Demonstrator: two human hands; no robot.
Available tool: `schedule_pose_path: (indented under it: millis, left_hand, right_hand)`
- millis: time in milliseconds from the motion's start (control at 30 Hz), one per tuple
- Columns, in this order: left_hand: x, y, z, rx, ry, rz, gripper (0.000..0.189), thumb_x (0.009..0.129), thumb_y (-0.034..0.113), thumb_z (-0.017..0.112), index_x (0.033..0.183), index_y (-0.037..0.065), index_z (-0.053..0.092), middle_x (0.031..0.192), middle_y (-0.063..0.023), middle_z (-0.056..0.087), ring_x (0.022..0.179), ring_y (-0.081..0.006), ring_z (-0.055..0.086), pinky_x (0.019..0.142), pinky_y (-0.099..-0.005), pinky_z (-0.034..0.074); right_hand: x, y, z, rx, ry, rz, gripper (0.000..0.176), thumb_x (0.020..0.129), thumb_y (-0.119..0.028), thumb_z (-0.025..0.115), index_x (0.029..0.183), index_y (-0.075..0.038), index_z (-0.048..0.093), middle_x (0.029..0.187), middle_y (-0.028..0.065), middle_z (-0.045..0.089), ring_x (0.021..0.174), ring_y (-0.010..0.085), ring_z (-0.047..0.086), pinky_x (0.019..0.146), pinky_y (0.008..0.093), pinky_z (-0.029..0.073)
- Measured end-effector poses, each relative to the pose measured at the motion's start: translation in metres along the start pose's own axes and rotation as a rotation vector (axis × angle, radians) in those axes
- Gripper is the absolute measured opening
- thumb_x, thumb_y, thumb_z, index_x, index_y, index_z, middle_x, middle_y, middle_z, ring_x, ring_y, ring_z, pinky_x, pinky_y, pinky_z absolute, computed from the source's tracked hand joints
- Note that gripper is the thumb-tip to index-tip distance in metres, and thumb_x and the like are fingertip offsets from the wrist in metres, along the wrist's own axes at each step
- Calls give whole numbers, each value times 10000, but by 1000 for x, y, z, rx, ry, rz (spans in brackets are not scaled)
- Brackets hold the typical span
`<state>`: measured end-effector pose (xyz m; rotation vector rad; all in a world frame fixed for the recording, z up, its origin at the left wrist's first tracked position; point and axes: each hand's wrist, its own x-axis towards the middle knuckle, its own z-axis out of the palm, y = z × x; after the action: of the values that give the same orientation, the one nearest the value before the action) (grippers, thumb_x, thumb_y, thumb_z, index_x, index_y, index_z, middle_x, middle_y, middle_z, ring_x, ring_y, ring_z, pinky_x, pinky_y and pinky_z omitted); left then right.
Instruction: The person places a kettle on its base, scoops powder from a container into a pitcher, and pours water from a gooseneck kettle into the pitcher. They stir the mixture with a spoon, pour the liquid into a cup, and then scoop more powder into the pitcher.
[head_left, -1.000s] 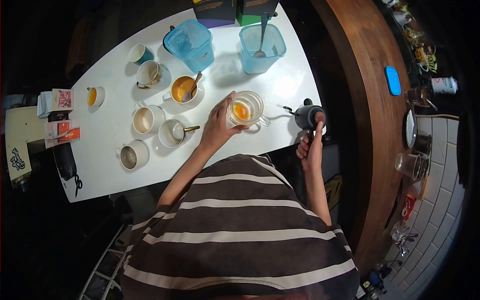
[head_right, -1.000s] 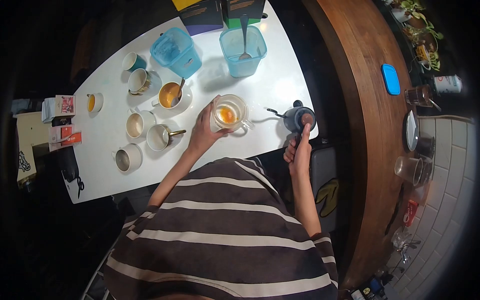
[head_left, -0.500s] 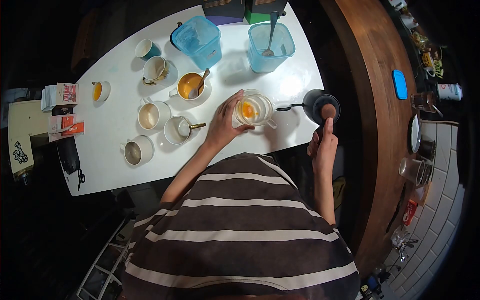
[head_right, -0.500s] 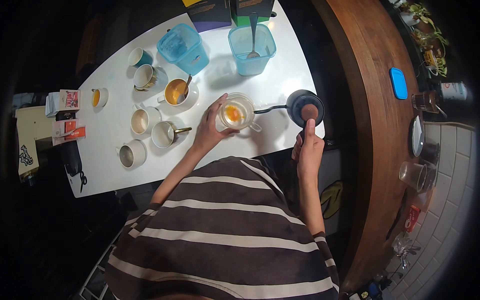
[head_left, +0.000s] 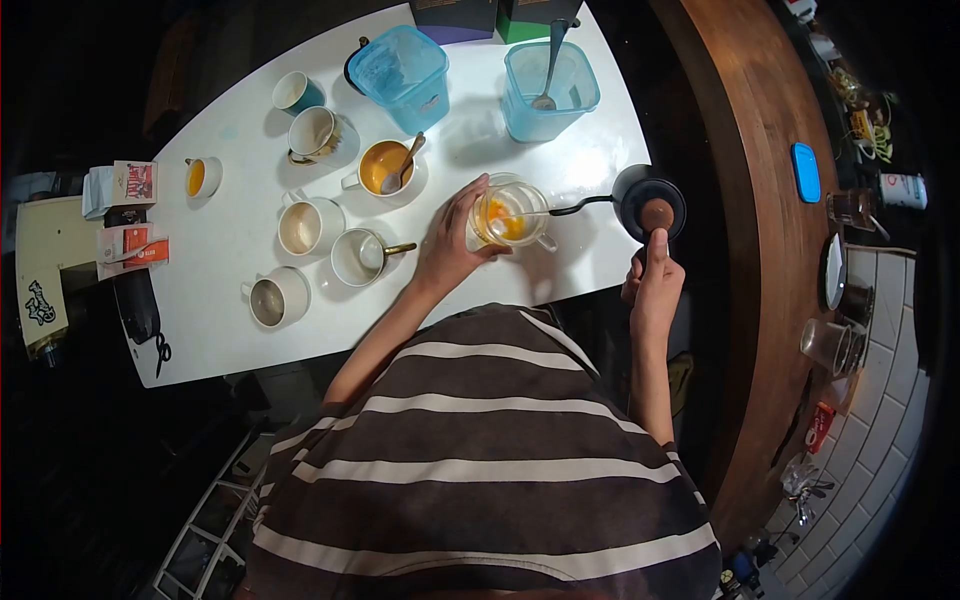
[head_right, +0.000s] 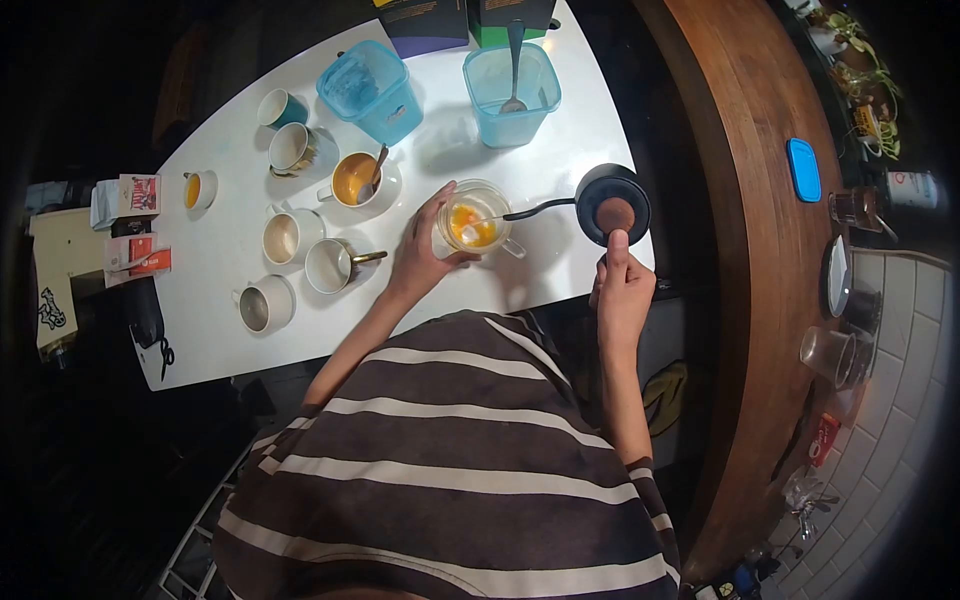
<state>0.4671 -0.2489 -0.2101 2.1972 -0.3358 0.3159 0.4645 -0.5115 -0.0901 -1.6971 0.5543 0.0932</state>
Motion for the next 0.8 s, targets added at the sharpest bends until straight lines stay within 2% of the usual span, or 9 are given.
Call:
schedule_pose_path:
  millis: [167,233,467,567,633,767,800]
  left_hand:
    - [1,0,0,-8,5,6,993,633,327,911,1416,39,373,1476,-141,474,1324,-328,488,1115,-426,393]
    - [0,-1,1,-9,-4,-7,994,630,319,914,1417,40,373,1476,-142,475,1325,-328,488,1115,-427,392]
    - [0,-2,2,-21,10,3,998,632,314,914,1423,44,369,1477,-147,475,1328,-329,486,1118,-424,389]
    - [-2,-2,2,-1,18,11,1020,619,331,919,1427,47,366,1469,-134,477,1328,-319,478,1114,-433,390]
    - [-3,-2,0,98,-6,-14,1079,617,418,916,1438,38,328,1462,-139,450,1320,-336,469,1089,-445,402]
    - [-1,3,0,30,11,-70,1100,605,444,919,1449,32,348,1410,-154,436,1304,-335,451,1085,-453,399]
    - [-1,5,0,47,4,-73,1094,606,444,919,1448,30,357,1395,-162,423,1302,-338,440,1088,-454,400]
  right_hand:
    - [-2,-3,3,-9,23,-41,613,993,-540,547,569,-126,390,522,-66,357,433,31,321,407,222,239]
    - [-2,-2,4,-56,29,-90,625,989,-612,485,606,-128,383,510,-67,331,412,35,303,406,215,215]
    - [0,-2,4,-39,14,-106,622,994,-594,493,597,-128,382,510,-67,337,417,36,310,410,217,227]
    - [-1,-2,4,-55,32,-128,621,996,-587,495,596,-125,387,509,-67,335,418,37,315,412,218,231]
    - [0,-2,4,-64,44,-135,622,997,-583,496,596,-120,393,507,-66,336,418,38,320,411,220,234]
    - [-2,-4,4,-98,60,-165,621,1001,-576,496,596,-115,400,505,-63,338,419,39,325,410,222,236]
    - [-2,-4,4,-71,64,-160,610,998,-540,531,587,-112,393,516,-66,341,442,33,318,421,228,226]
